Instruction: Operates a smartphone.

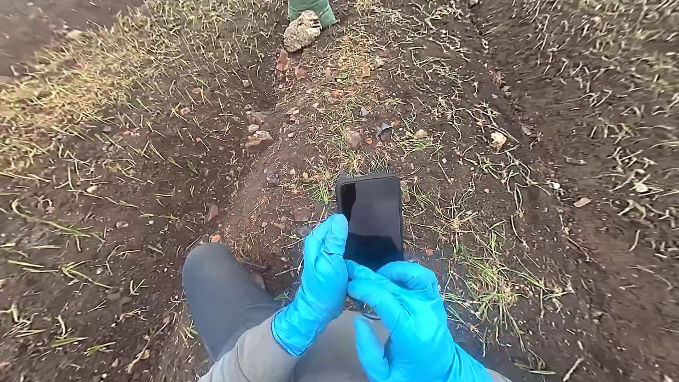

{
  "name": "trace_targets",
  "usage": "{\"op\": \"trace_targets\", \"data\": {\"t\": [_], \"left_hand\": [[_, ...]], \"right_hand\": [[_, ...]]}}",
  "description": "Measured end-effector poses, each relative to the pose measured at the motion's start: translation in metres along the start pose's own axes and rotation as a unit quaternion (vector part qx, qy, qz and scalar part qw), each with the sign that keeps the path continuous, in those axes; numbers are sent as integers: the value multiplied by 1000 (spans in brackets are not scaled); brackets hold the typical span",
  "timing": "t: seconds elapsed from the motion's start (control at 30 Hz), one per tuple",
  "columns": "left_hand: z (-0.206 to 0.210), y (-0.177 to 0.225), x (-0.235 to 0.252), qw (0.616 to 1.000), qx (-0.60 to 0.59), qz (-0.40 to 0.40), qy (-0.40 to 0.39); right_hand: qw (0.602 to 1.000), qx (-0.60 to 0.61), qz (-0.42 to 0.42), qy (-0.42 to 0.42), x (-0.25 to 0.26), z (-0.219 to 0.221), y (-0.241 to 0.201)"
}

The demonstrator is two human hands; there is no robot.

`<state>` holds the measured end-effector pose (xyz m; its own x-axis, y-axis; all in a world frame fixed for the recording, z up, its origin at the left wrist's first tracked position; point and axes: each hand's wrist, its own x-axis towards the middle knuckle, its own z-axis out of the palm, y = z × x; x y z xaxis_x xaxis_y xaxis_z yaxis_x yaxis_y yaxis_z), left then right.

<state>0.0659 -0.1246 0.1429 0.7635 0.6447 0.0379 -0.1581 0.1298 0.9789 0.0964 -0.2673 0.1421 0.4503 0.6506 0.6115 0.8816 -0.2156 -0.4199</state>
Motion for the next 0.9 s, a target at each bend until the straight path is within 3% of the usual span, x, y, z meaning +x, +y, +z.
{"op": "trace_targets", "data": {"t": [0.3, 0.67, 0.9], "left_hand": [[-13, -7, 3, 999, -35, -19, -2], [-15, -14, -10, 999, -14, -2, -47], [-22, -14, -10, 999, -16, -6, -28]], "right_hand": [[994, 33, 43, 97, 9, -26, 29], [998, 10, 6, 54, 59, -37, 40], [999, 50, -5, 17, 26, -18, 39]]}}
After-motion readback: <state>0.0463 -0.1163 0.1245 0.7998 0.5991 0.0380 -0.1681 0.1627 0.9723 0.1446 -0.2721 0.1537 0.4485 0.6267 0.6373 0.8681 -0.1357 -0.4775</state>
